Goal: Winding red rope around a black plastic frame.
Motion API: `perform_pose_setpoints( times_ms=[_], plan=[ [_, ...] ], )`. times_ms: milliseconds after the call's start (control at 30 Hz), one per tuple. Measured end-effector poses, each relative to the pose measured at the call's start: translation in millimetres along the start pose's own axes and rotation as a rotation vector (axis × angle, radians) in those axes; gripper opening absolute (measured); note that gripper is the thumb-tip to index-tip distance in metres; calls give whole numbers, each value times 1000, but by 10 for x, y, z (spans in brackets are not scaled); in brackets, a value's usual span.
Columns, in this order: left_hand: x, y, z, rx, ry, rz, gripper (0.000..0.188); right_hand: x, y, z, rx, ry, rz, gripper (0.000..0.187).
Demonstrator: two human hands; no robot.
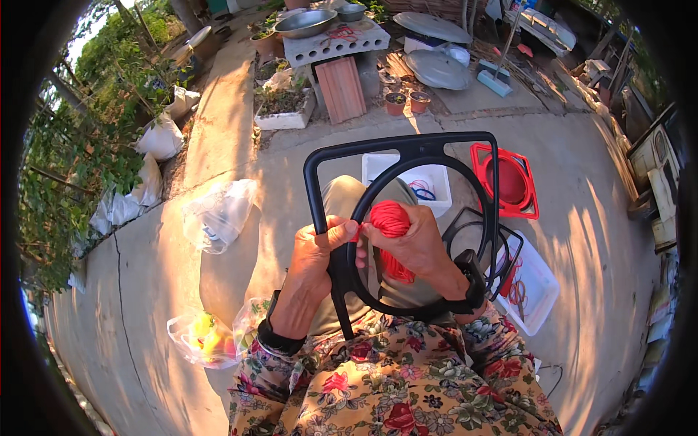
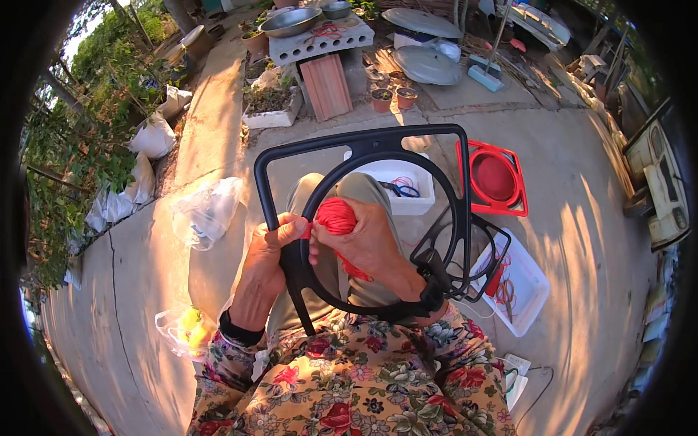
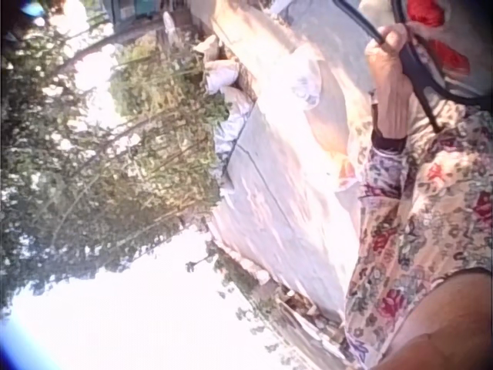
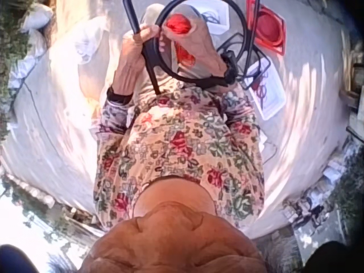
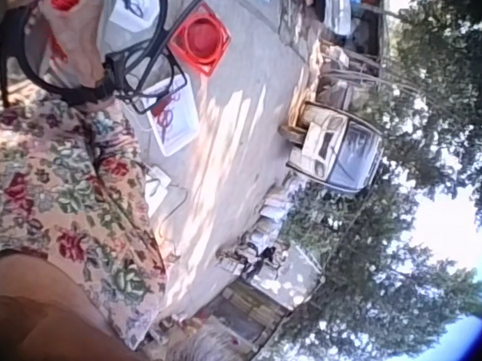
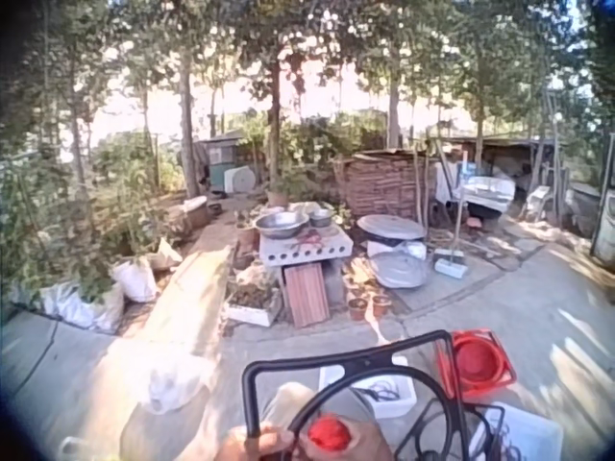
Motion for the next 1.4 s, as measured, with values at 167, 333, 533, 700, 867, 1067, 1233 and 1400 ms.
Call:
perform_pose_setpoints(
  times_ms=[167, 333, 533, 700, 867, 1067, 1233, 1400],
  plan=[
    [49, -15, -20, 13, 21, 10, 21, 4, -67, -157, 343, 469, -67, 24],
    [72, -53, -22, -4, -8, 17, 19, -68, -114, -235, 609, 663, -57, 32],
    [66, -97, -33, -28, -11, -28, 17, -90, -130, -269, 712, 767, -20, 40],
    [60, -98, -39, -29, 21, -31, 18, -88, -142, -257, 753, 733, 4, 39],
    [40, -78, -26, -19, 34, 4, 18, -85, -159, -222, 735, 697, 11, 35],
    [42, -89, -28, -8, 33, 47, 17, -63, -166, -202, 656, 668, 10, 29],
    [44, -114, -29, -13, 30, 21, 16, -57, -160, -169, 627, 670, 27, 27],
    [112, -153, -78, 6, 62, 27, 14, -69, -217, -53, 439, 654, -16, 30]
  ],
)
Point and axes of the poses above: each hand's wrist, its own y-axis away from the middle knuckle, its own x-axis out of the back of the hand, z = x × y, the point moved 5 cm from there along -y, towards the middle knuckle, and after that the axes turned 11 degrees about x, right-handed, at the moved point
